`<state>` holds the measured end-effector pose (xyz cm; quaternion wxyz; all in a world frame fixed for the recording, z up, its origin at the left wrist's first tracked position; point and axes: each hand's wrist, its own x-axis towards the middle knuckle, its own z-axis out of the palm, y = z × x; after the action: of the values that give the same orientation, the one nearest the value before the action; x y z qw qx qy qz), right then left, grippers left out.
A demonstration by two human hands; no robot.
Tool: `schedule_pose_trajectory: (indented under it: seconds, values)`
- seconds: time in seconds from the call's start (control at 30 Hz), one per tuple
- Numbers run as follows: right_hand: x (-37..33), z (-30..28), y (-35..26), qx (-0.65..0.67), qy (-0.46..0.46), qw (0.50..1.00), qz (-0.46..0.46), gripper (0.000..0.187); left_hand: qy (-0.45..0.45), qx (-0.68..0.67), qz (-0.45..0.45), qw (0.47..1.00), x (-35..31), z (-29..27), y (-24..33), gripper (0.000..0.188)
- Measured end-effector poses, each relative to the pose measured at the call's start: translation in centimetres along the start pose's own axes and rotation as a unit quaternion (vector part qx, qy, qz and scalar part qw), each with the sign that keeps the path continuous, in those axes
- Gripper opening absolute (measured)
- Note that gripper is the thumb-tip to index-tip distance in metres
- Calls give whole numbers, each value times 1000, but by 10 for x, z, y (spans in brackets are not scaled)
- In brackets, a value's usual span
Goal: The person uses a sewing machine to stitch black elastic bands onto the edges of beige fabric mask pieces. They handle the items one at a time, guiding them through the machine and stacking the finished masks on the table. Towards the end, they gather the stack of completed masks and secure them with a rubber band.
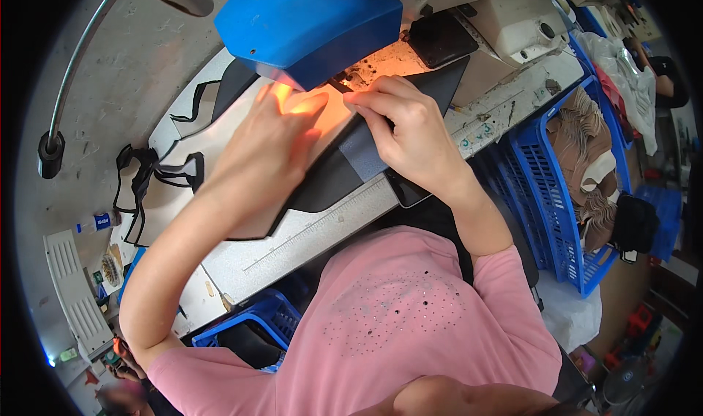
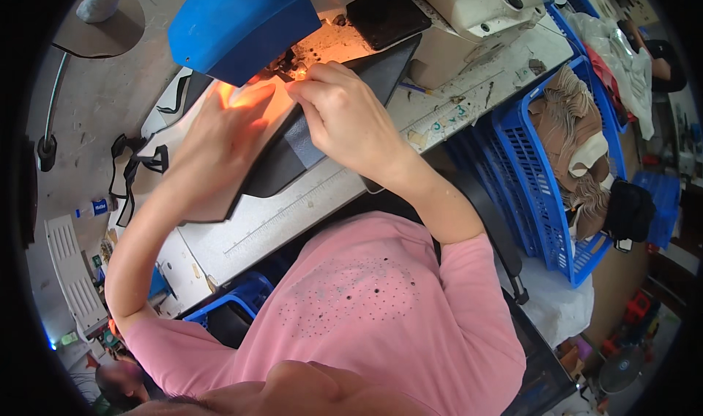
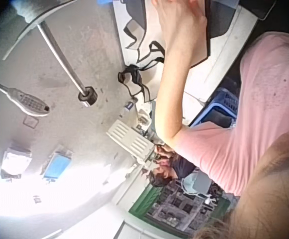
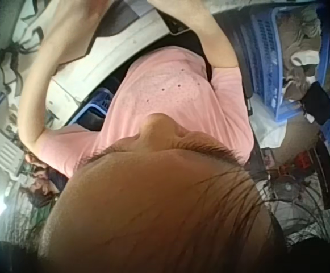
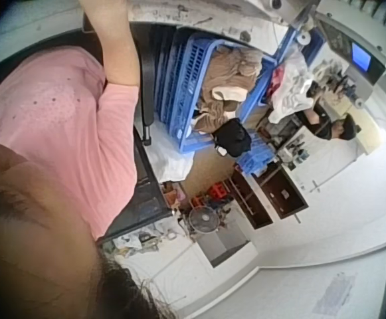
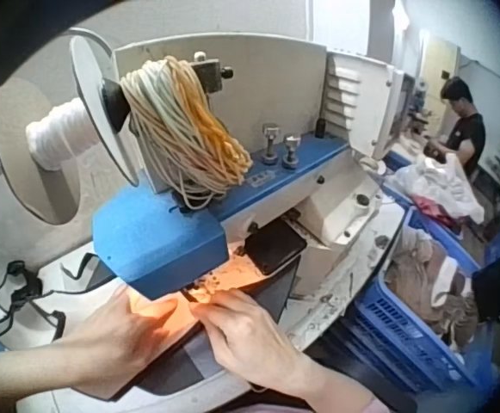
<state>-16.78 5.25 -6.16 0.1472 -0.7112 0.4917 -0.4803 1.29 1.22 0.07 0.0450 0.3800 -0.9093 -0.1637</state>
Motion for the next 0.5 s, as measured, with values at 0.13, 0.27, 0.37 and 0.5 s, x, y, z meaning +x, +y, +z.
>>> schedule_pose_trajectory:
  seconds: [0.13, 0.27, 0.37, 0.5]
  values:
    - [0, 0, -2, -1, 3, 1000, -18, 14, -15, 46, 33, 998, 7, -8, -19, 34]
    - [-5, -6, -4, 3, 10, 1000, -13, 15, -4, 73, 82, 994, 13, -16, -25, 36]
    - [-8, -12, -4, -9, 0, 1000, -2, 16, 6, 81, 62, 995, 10, -16, -24, 36]
    - [-11, -13, -1, 3, -8, 1000, 12, 14, -42, 102, -51, 993, 2, -15, -5, 42]
